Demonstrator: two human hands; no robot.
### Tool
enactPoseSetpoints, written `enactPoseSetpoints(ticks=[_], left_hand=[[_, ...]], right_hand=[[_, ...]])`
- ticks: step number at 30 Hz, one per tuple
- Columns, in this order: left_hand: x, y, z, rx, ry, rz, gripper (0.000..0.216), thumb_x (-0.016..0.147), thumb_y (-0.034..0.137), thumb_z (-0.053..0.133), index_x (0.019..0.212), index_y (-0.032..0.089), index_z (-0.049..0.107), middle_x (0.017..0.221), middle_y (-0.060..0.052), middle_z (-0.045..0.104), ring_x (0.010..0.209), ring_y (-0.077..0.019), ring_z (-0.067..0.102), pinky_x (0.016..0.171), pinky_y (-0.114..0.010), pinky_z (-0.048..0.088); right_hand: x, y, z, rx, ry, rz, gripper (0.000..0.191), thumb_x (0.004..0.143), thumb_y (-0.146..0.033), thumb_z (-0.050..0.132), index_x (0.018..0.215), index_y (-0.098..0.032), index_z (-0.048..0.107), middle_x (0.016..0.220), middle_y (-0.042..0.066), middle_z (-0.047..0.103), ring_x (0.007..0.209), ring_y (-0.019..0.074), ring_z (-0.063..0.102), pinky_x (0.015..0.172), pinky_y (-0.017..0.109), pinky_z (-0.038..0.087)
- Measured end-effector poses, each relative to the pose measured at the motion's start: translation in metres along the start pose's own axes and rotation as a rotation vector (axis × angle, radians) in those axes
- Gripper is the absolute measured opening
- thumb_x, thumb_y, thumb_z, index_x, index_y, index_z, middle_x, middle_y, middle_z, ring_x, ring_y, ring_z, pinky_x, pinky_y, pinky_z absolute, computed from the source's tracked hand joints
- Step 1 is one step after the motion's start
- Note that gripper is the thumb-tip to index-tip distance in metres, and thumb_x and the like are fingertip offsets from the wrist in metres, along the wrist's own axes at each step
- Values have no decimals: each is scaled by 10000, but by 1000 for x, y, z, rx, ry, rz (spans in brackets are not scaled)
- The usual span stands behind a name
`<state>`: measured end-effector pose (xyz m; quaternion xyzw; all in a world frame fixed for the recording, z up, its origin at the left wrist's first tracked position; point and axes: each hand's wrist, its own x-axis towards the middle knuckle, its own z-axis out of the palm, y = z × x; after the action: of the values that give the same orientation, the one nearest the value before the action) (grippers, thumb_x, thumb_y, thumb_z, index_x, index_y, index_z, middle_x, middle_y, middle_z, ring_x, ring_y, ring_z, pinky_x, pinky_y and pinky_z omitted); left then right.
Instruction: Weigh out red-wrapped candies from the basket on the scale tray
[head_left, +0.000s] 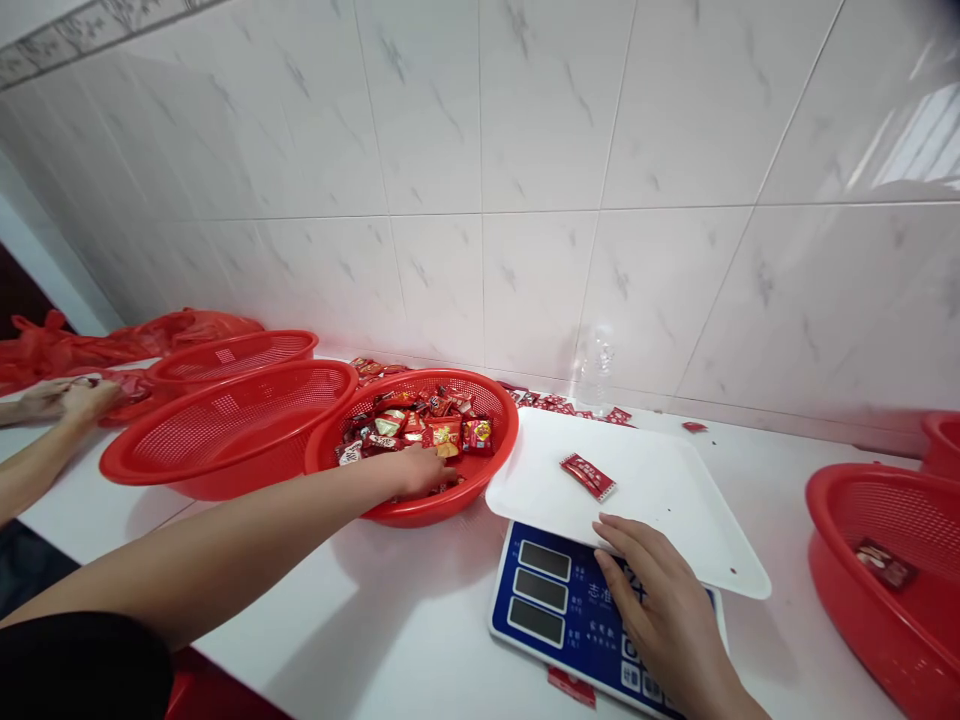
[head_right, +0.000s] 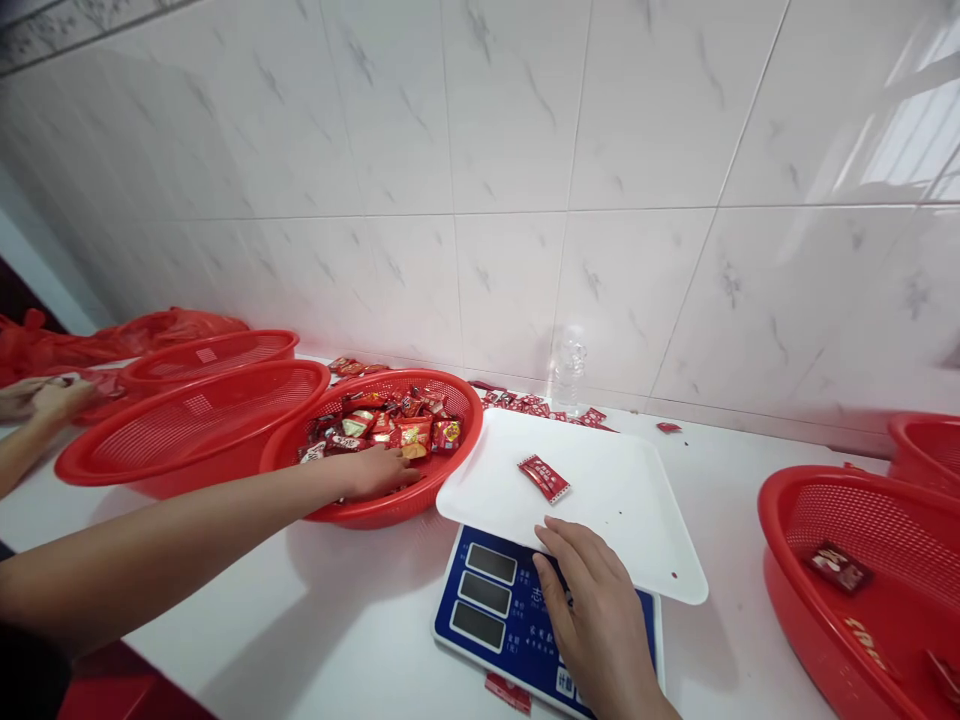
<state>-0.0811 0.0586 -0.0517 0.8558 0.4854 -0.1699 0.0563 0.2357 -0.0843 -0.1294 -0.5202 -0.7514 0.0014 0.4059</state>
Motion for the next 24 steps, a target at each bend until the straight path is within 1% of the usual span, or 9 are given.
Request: enactPoseSetpoints(ticks=[2,4,6,8,10,12,14,17,24], left_hand=[[4,3,-3,68,-38,44,251,742,272,527,947,210,658,930,-106,678,868,-291,610,784,-365,416],[7,5,-8,80,-10,17,275,683,270,584,945,215,645,901,-95,681,838,-295,616,754,-357,424],[10,4,-14,31,84,-66,312,668,314,609,964,218,623,904,-89,681,821,-291,621,731,-349,434],[14,1,-20,-58,208,-128,350,709,367,587,1020,208,597,943,-91,678,836,-283,624,737,-340,440],[19,-5,-26,-137,308,-141,422,749,393,560,1119,192,559,1049,-94,659,924,-280,613,781,-325,436],[23,-10,-30,-183,351,-137,489,762,413,556,1194,184,529,1142,-89,629,1015,-274,586,838,-306,423],[26,-14,-34,-225,346,-131,525,763,442,557,1218,183,530,1177,-84,617,1057,-266,571,880,-296,411],[27,-16,-36,-328,321,-103,545,750,509,559,1187,183,576,1149,-80,639,1065,-264,571,897,-293,408],[23,-13,-42,-485,280,-49,526,724,593,555,1059,201,654,1034,-48,693,978,-254,607,812,-273,436]], right_hand=[[0,-1,0,4,-4,4,258,896,-333,484,1139,-277,549,1162,15,601,1096,203,521,894,388,477],[0,-2,-1,7,-2,6,254,897,-326,481,1135,-270,551,1162,21,600,1098,207,519,895,394,475],[0,-2,-1,11,3,1,252,898,-323,479,1133,-269,551,1159,24,602,1094,209,522,892,400,476],[0,-2,-1,13,5,-5,249,898,-321,479,1132,-273,550,1153,20,605,1086,207,527,889,403,476],[0,-2,-1,10,2,-3,246,896,-323,483,1129,-280,550,1150,12,608,1082,203,530,891,402,476],[0,-2,-1,11,0,1,245,897,-325,483,1129,-282,549,1151,7,609,1085,199,528,898,399,474],[0,-2,-1,13,-3,8,246,899,-326,478,1130,-280,548,1153,6,609,1091,197,525,900,396,475],[0,-2,-1,11,-4,9,245,899,-328,477,1128,-281,551,1153,7,611,1089,200,530,892,395,483],[0,-2,-1,8,21,-17,253,895,-316,485,1135,-269,552,1144,20,616,1080,206,541,883,397,491]])
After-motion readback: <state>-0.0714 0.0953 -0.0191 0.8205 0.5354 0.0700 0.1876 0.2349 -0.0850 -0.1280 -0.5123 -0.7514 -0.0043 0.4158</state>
